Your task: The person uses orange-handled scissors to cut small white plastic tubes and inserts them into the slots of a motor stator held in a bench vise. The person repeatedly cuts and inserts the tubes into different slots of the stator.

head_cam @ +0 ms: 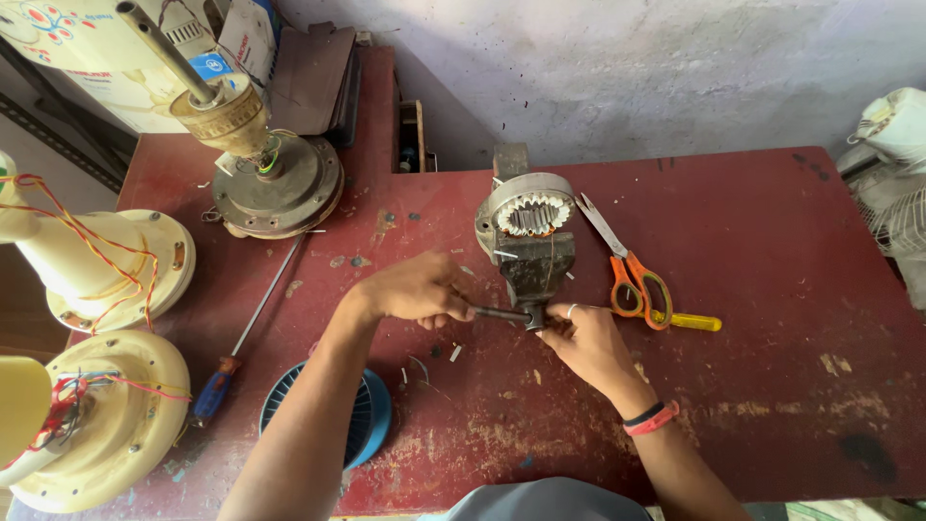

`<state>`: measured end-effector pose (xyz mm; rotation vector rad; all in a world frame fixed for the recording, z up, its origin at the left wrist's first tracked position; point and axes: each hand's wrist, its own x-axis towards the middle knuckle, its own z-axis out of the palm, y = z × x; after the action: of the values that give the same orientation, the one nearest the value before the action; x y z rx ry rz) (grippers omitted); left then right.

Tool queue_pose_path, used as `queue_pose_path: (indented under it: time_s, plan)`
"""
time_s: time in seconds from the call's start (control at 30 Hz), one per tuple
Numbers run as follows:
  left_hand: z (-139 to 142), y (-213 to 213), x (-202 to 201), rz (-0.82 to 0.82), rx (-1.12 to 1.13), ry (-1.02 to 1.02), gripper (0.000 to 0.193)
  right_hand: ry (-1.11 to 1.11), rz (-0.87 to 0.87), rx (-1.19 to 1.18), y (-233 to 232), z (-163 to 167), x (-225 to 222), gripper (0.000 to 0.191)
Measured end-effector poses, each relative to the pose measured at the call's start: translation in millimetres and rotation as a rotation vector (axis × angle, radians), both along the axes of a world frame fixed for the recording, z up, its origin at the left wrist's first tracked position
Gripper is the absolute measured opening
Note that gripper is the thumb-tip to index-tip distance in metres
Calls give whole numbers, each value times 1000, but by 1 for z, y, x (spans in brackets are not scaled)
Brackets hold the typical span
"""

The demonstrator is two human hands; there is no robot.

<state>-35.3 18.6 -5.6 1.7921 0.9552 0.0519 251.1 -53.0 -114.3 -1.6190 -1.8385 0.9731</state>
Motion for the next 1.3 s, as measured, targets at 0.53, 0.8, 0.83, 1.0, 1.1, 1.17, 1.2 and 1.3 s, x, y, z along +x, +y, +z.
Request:
queue_pose_path:
  time_s: [0.53,0.8,0.83,1.0,1.1,1.17,1.2,1.3]
  plan:
    - [13,-32,64,-99,366,635,36,508,-32,-637,28,2,4,32]
    - [0,-31,71,-123,382,598,36,832,-77,-769,16,-3,-19,20]
    - [-2,-31,74,-144,401,681,32,899,-76,-734,14,-6,-23,20]
    - [-13,-30,84,-249,525,894,23,1082,-146,-787,14,-18,-27,19]
    - [-18,-32,80,-169,545,788,25,1121,-188,-825,17,-24,-25,17]
    - [-20,-34,77,-113,548,715,20,1165,-191,-862,17,-30,-24,17]
    - [-21,-35,74,-86,550,680,18,1190,-187,-870,18,-33,-26,16]
    - [-22,-37,68,-69,573,635,18,1231,-163,-867,18,-40,-29,11]
